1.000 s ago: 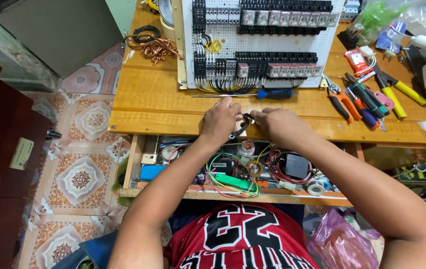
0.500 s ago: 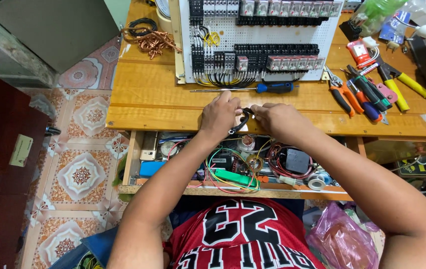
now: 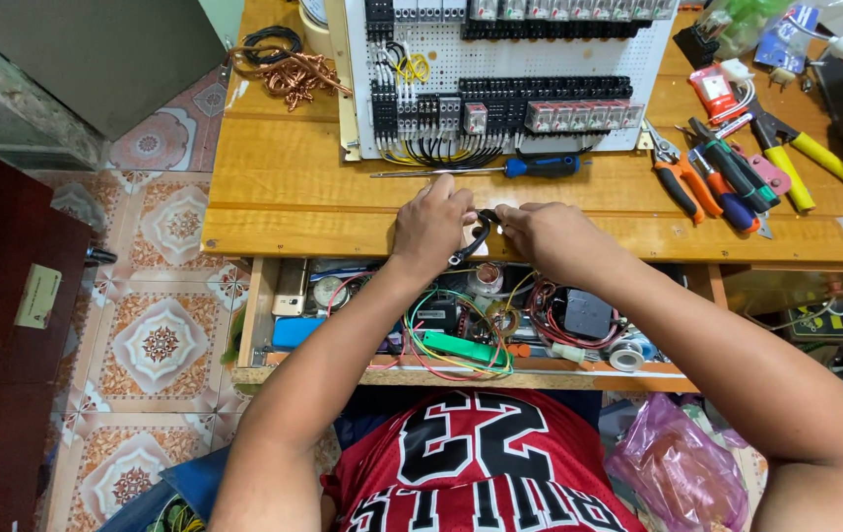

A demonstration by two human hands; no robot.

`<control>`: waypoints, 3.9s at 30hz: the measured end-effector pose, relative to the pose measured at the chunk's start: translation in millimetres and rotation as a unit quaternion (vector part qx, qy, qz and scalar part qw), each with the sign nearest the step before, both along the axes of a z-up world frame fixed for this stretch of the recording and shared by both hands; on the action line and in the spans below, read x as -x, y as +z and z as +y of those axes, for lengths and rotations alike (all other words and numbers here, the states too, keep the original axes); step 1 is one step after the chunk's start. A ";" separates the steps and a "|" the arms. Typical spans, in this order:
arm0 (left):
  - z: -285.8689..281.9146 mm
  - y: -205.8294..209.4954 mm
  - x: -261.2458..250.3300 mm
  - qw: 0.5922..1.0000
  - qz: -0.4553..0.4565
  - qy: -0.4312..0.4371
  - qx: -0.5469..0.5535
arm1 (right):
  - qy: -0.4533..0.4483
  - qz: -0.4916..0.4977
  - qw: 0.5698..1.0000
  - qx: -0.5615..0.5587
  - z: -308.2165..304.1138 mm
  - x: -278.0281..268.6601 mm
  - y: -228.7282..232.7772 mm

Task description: Stripping insulation from wires and connecting them to an electrical control panel

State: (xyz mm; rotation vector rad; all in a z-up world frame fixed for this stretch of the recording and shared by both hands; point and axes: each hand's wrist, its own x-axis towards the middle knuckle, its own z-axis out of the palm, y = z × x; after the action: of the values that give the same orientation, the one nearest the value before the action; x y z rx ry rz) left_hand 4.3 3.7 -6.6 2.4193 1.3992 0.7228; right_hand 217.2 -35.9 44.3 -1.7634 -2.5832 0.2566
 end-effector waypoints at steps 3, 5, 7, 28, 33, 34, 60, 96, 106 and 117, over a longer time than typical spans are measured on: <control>-2.0 -0.7 -0.5 1.000 -0.001 0.004 0.001 | 0.007 -0.015 1.000 0.004 -1.1 0.3 1.8; -2.3 -0.2 -0.9 1.000 0.000 0.005 -0.019 | -0.006 -0.017 1.000 0.011 -0.4 1.2 2.7; -1.2 -1.4 -1.2 1.000 0.000 0.004 -0.027 | 0.000 -0.032 0.999 0.000 -1.3 2.3 5.1; 1.9 -25.3 -10.2 0.989 0.019 0.024 -0.147 | -0.062 0.003 0.996 0.064 -10.1 2.2 0.7; -1.7 -20.9 -8.3 0.977 0.021 0.018 -0.212 | -0.074 0.022 0.995 0.059 -17.9 11.2 15.6; -1.2 -20.6 -7.1 0.974 0.027 0.018 -0.225 | -0.056 -0.004 0.998 0.042 -18.0 13.5 26.0; -9.8 22.0 0.4 0.988 -0.140 -0.021 0.066 | -0.084 -0.054 0.989 0.106 -1.2 51.1 100.5; -11.7 10.6 -0.3 0.992 -0.124 -0.034 -0.018 | 0.007 -0.152 0.987 -0.057 -42.6 40.5 32.8; -12.1 10.7 -2.0 0.992 -0.118 -0.037 -0.026 | -0.025 -0.109 0.994 -0.018 -40.5 37.3 30.9; -12.9 26.8 -1.3 0.995 -0.090 -0.045 -0.001 | 0.025 -0.143 0.988 -0.056 -31.1 40.8 55.3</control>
State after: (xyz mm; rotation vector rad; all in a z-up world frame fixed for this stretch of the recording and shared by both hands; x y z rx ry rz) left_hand 5.7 -9.2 20.2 2.3349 1.2130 0.8944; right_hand 176.4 -67.0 99.5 -1.8188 -2.7684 -0.1516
